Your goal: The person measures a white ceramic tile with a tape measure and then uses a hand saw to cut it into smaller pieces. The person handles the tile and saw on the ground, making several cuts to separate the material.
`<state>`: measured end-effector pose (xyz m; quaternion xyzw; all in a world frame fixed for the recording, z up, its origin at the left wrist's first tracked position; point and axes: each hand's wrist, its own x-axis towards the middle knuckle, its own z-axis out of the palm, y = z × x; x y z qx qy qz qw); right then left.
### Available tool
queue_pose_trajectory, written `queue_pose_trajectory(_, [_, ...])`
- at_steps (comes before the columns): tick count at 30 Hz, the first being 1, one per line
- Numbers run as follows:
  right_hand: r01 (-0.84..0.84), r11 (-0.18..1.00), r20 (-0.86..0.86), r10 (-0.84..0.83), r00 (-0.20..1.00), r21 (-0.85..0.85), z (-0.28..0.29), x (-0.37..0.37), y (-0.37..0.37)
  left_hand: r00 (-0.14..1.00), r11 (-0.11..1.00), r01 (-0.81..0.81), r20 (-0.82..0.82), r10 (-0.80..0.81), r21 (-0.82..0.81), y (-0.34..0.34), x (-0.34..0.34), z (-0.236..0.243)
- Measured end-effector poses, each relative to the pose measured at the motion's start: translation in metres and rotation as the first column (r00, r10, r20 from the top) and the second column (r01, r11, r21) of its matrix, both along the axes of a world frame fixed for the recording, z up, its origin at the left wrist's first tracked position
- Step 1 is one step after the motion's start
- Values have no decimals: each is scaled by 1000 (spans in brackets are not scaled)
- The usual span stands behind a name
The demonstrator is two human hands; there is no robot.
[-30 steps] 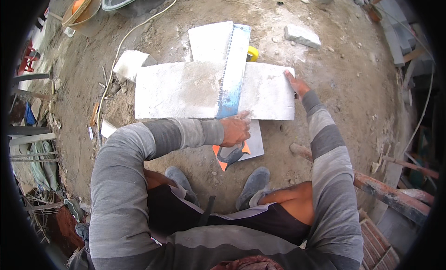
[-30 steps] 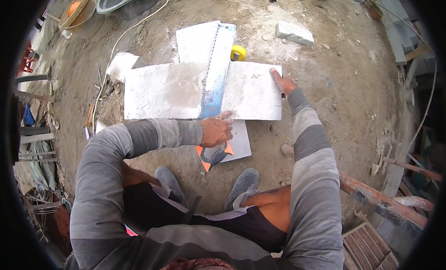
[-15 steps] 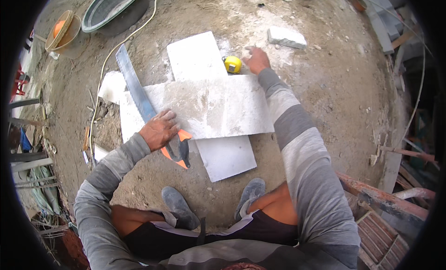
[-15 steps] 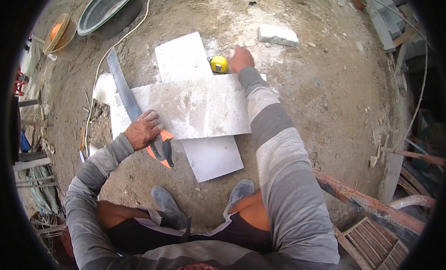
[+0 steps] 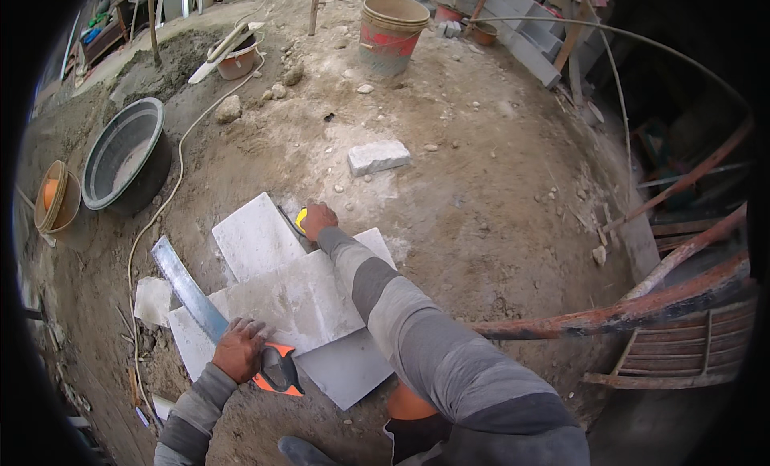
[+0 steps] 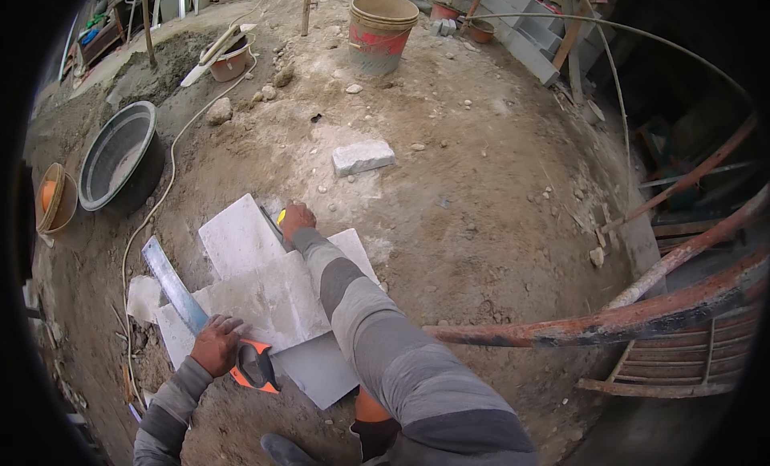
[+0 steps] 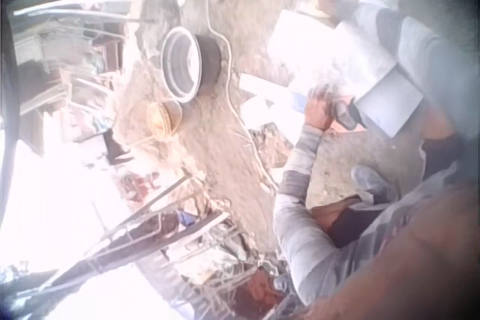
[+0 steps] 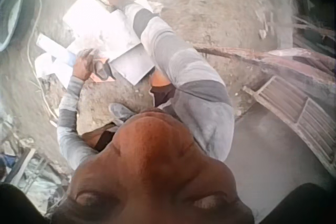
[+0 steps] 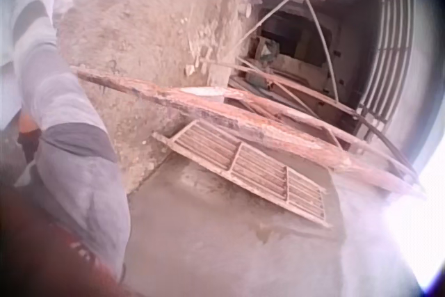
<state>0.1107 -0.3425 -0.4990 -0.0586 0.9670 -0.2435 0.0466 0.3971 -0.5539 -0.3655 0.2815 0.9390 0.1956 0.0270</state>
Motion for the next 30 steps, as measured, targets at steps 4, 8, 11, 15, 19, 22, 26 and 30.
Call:
queue_pose_trajectory(4, [-57, 901, -77, 27, 997, -430, 23, -49, 81, 999, 990, -45, 19, 43, 135, 30, -37, 15])
queue_pose_trajectory(8, [369, 451, 493, 192, 849, -813, 105, -8, 54, 987, 972, -158, 69, 148, 172, 8, -67, 52])
queue_pose_trajectory(11, [309, 305, 414, 385, 825, -901, 132, 19, 113, 964, 885, -263, 133, 229, 385, 38, -109, 59])
queue_pose_trajectory(15, [24, 334, 213, 544, 812, -942, 181, 44, 134, 914, 662, -382, 155, 375, 645, 69, -116, 86])
queue_pose_trajectory(19, [-169, 395, 111, 594, 797, -903, 201, 62, 115, 939, 593, -344, 254, 232, 728, 72, -115, 101])
queue_pose_trajectory(22, [-384, 472, -3, 628, 779, -794, 222, 75, 100, 771, 454, -575, 637, 21, 681, 85, -109, 111])
queue_pose_trajectory(26, [-523, 465, -157, 621, 768, -714, 234, 96, 70, 687, 330, -655, 718, -114, 679, 83, -108, 103])
queue_pose_trajectory(30, [-334, 417, -53, 557, 829, -845, 238, 103, 58, 752, 198, -627, 652, -100, 754, 83, -107, 100])
